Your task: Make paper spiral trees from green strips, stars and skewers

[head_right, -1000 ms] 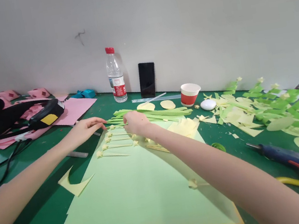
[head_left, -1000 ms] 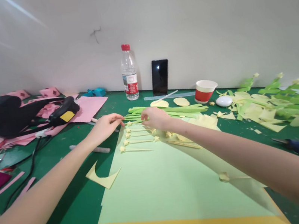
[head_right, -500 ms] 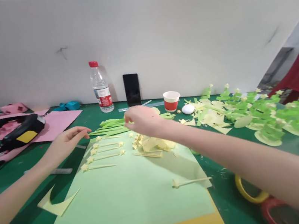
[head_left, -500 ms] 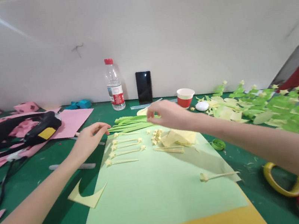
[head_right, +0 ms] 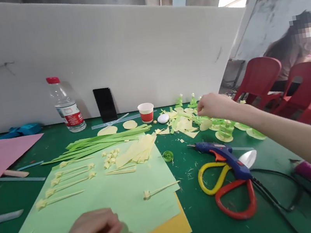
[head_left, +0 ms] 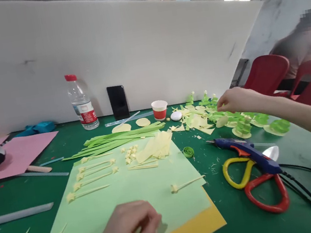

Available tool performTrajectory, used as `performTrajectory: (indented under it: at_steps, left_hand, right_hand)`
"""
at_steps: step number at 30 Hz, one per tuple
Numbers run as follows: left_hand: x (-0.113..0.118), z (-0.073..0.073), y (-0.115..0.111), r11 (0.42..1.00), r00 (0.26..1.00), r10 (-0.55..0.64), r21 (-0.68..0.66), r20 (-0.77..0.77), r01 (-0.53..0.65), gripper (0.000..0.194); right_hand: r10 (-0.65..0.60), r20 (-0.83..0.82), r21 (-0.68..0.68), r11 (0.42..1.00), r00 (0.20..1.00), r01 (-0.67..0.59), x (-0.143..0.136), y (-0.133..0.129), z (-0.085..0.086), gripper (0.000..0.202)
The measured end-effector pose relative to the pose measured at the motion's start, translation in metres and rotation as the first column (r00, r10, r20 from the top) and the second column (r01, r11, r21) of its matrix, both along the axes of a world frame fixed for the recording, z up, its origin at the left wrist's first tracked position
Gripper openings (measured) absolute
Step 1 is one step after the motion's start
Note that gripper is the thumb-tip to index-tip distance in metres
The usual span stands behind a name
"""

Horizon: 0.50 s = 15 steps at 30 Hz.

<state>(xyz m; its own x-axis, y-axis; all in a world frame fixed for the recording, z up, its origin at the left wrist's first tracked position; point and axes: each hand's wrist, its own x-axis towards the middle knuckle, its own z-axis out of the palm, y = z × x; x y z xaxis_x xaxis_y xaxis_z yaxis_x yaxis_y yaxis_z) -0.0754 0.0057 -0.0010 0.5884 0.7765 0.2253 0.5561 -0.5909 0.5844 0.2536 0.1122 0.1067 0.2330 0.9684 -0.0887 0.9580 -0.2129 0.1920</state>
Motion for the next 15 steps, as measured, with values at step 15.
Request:
performTrajectory:
  at_steps: [15]
  left_hand:
    - [-0.001, -0.005, -0.003, 0.975, 0.975, -0.179, 0.108, -0.132, 0.194, 0.03]
  right_hand:
    - [-0.119, 0.013, -0.076, 0.99, 0.993, 0.12, -0.009, 0.083, -0.056, 0.029]
